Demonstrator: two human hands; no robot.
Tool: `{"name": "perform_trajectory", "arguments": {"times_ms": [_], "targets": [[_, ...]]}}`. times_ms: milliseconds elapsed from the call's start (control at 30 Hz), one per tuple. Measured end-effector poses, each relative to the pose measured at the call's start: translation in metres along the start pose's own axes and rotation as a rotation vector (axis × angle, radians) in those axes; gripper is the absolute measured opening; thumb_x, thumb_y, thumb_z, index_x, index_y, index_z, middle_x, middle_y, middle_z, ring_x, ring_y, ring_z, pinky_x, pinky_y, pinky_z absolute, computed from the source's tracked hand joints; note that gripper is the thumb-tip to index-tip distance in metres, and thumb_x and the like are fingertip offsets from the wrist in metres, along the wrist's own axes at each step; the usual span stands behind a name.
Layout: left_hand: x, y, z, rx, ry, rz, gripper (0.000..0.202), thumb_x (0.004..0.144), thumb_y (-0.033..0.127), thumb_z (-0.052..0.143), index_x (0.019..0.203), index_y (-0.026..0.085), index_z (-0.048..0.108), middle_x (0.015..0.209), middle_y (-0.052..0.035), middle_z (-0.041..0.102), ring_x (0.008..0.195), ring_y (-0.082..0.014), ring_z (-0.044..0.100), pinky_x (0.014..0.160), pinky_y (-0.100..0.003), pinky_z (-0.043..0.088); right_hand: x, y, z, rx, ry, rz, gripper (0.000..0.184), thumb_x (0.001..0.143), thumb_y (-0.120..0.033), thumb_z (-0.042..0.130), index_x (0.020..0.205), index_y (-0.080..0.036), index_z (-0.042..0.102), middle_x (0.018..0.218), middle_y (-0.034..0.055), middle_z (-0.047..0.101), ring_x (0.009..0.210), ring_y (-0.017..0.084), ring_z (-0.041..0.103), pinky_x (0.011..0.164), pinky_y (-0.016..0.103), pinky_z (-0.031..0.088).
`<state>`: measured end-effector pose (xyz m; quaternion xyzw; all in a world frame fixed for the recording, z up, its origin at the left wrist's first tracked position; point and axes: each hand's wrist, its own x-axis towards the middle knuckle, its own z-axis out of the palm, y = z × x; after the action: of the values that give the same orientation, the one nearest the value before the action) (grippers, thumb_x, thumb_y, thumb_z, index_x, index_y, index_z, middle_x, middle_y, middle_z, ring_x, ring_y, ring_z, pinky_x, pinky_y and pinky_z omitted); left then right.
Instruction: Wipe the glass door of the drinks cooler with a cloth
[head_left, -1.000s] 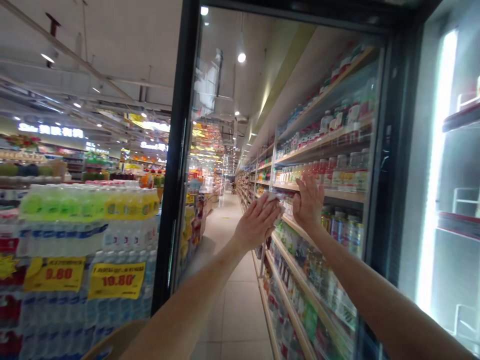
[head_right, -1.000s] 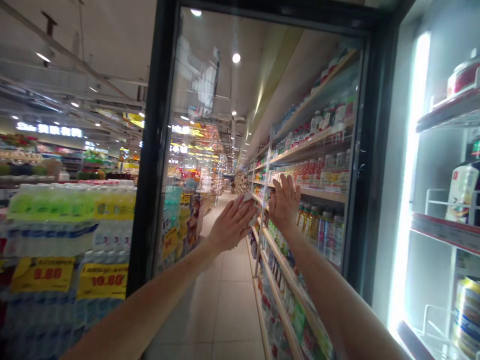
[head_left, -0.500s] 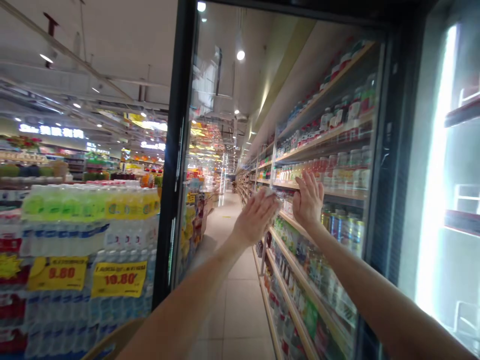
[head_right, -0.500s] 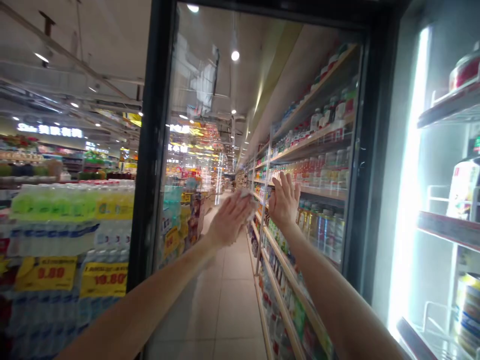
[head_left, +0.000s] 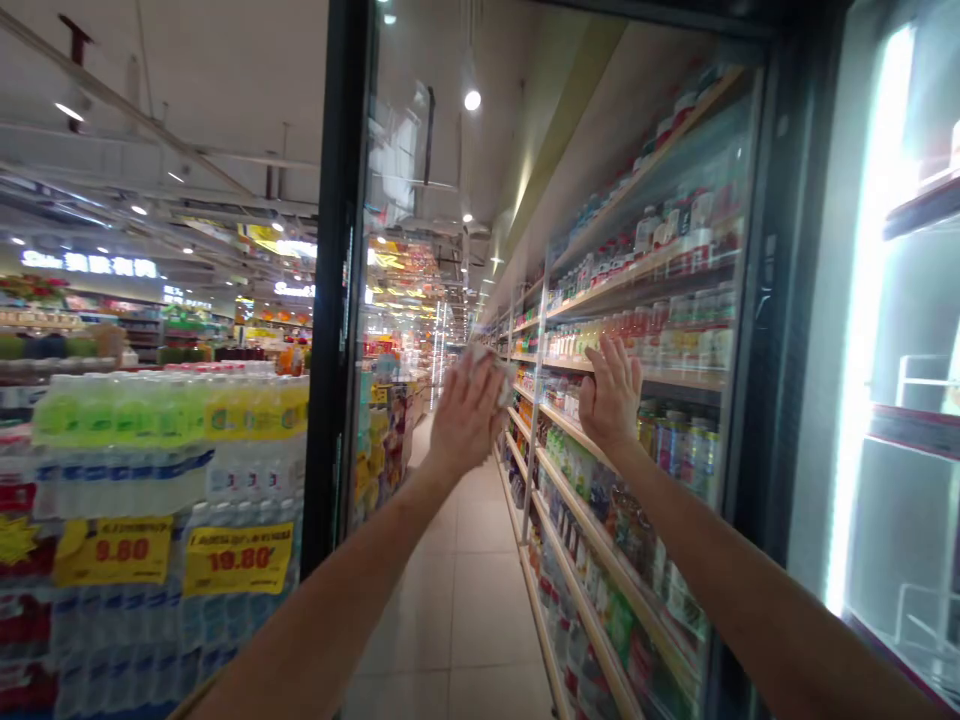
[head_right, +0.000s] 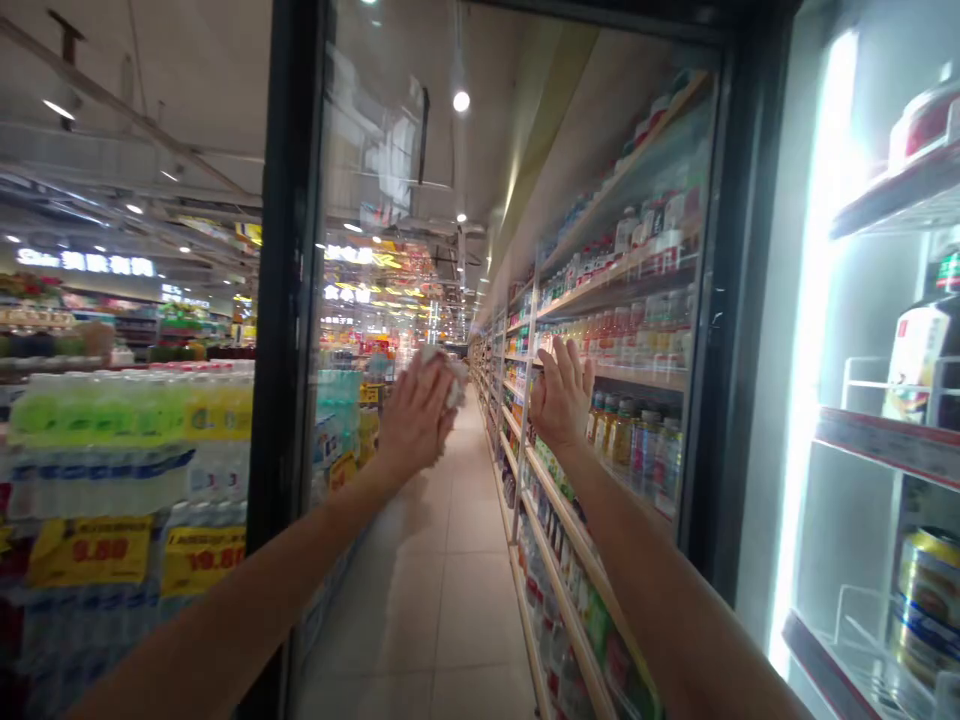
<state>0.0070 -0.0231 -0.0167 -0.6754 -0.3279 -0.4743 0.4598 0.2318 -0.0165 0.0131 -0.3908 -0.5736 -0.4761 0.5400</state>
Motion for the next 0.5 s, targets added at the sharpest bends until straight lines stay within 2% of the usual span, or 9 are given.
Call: {"name": "perform_trajectory", "arguments": {"times_ms": [67,100,167,233,367,433,500], "targets": [[-0.013,0.03,0.006,-0.001,-0.08,0.193,0.051,0.088,0.031,0.038,0.136,0.016,0.032,0.144,-0.0067,0.031,0.137,-0.0267,0.007,0.109,-0.043,0.021,0.0,0.001,0.0,0.01,0.0,-0.004,0.039,0.084,-0.022,0.037,0.122,-0.02,0.048,0.136,0.0096,0.044,0.133,0.021,0.029,0.107,0.045,0.022],[-0.018,0.038,0.007,0.0,-0.11,0.274,0.051,0.088,0.031,0.038,0.136,0.016,0.032,0.144,-0.0053,0.031,0.137,-0.0263,0.007,0.109,-0.042,0.021,-0.001,0.002,0.0,0.015,0.002,-0.009,0.039,0.084,-0.022,0.037,0.122,-0.02,0.047,0.136,0.0097,0.044,0.133,0.021,0.029,0.107,0.045,0.022],[-0.02,0.035,0.006,0.001,-0.146,0.351,0.051,0.088,0.032,0.038,0.136,0.018,0.032,0.145,-0.0039,0.03,0.137,-0.0247,0.009,0.11,-0.04,0.021,-0.001,0.003,0.0,0.02,0.01,-0.016,0.039,0.084,-0.022,0.037,0.123,-0.02,0.047,0.136,0.0097,0.044,0.133,0.021,0.029,0.107,0.046,0.022],[-0.012,0.01,-0.001,0.007,-0.126,0.264,0.05,0.089,0.033,0.035,0.137,0.019,0.031,0.144,-0.0052,0.032,0.137,-0.0236,0.011,0.109,-0.041,0.021,-0.002,0.003,0.0,0.018,0.016,-0.023,0.04,0.084,-0.022,0.037,0.123,-0.021,0.047,0.136,0.0095,0.044,0.133,0.021,0.029,0.107,0.046,0.022],[0.016,-0.054,-0.017,0.022,0.082,-0.215,0.054,0.09,0.039,0.032,0.136,0.012,0.03,0.143,-0.014,0.031,0.137,-0.0275,0.012,0.109,-0.047,0.02,-0.001,0.002,0.0,-0.004,0.022,-0.01,0.038,0.084,-0.022,0.037,0.12,-0.02,0.048,0.135,0.0093,0.045,0.132,0.021,0.03,0.107,0.046,0.023],[0.024,-0.061,-0.018,0.019,0.154,-0.316,0.057,0.089,0.042,0.033,0.136,0.01,0.028,0.144,-0.0165,0.028,0.137,-0.0294,0.01,0.109,-0.049,0.018,0.0,0.001,-0.001,-0.009,0.023,-0.003,0.037,0.084,-0.021,0.038,0.119,-0.019,0.049,0.135,0.0091,0.045,0.132,0.021,0.031,0.107,0.046,0.023],[0.022,-0.045,-0.014,0.022,0.146,-0.277,0.058,0.089,0.041,0.034,0.137,0.009,0.028,0.144,-0.0165,0.027,0.137,-0.03,0.008,0.109,-0.05,0.018,0.0,0.0,-0.001,-0.004,0.018,-0.001,0.037,0.084,-0.021,0.037,0.119,-0.019,0.049,0.135,0.0092,0.045,0.132,0.021,0.031,0.107,0.046,0.023]]}}
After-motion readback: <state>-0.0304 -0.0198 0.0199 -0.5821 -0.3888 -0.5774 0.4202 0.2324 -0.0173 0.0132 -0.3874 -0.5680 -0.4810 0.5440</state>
